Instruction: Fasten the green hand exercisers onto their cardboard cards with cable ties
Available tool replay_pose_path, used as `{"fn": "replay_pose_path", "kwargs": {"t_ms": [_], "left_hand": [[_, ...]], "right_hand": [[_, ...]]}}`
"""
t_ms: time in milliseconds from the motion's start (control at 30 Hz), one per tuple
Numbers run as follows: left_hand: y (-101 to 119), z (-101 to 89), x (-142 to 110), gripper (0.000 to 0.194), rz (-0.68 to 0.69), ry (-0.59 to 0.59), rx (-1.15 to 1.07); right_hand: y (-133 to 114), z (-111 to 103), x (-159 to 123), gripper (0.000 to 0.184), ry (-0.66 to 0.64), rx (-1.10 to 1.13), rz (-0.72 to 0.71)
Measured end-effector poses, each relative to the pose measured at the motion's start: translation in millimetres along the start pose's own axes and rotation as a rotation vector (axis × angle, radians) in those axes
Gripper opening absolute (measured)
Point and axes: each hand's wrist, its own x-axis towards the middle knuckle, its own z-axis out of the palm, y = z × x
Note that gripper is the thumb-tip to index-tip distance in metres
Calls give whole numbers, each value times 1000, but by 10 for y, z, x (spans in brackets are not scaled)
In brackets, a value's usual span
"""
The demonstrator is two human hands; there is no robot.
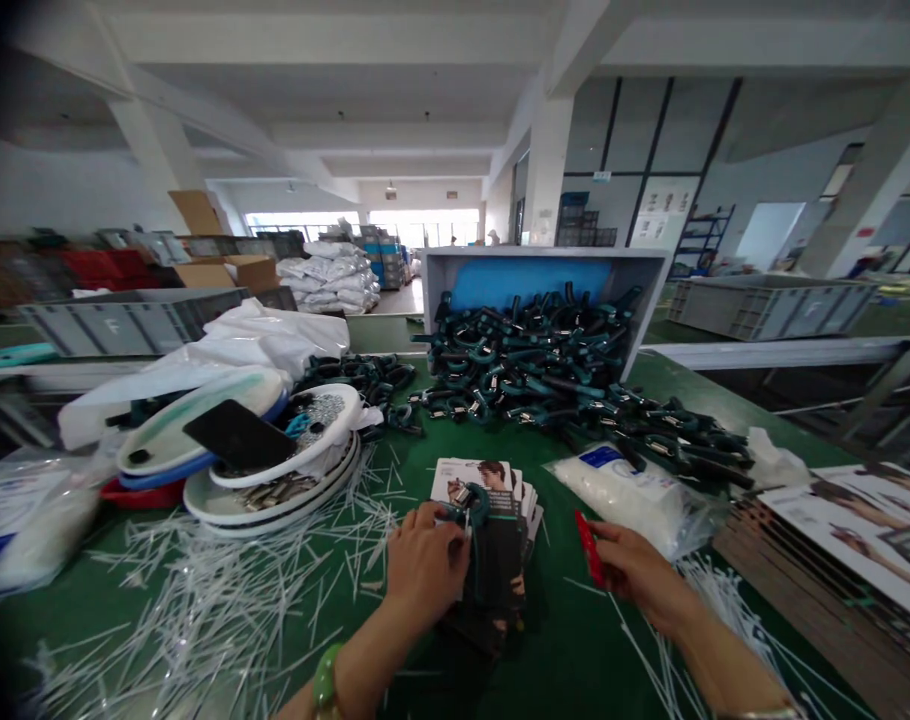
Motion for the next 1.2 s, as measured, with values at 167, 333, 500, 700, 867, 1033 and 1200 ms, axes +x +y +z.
{"fn": "replay_pose_path", "kwargs": {"t_ms": [167, 333, 500, 700, 867, 1033, 1200], "left_hand": [[-132, 153, 63, 17, -73, -42, -249], [-288, 205, 68, 16, -43, -52, -450], [-296, 228, 85, 20, -34, -52, -539], [-286, 213, 92, 21, -13, -66, -568], [-277, 187, 80, 21, 17, -60, -529], [-293, 236, 89, 23, -4, 21, -576], [-434, 164, 102, 34, -199, 177, -581]], "right_hand": [[-65, 342, -246, 53, -117, 143, -129], [-241, 601, -219, 47, 143, -692, -520], [-339, 627, -28, 45, 471, -1292, -810], [-452, 704, 108, 38, 437, -1384, -898], [-474, 732, 204, 40, 355, -1357, -897], [-526, 668, 230, 33, 173, -1344, -889], [-713, 482, 131, 23, -82, -1218, -705]]}}
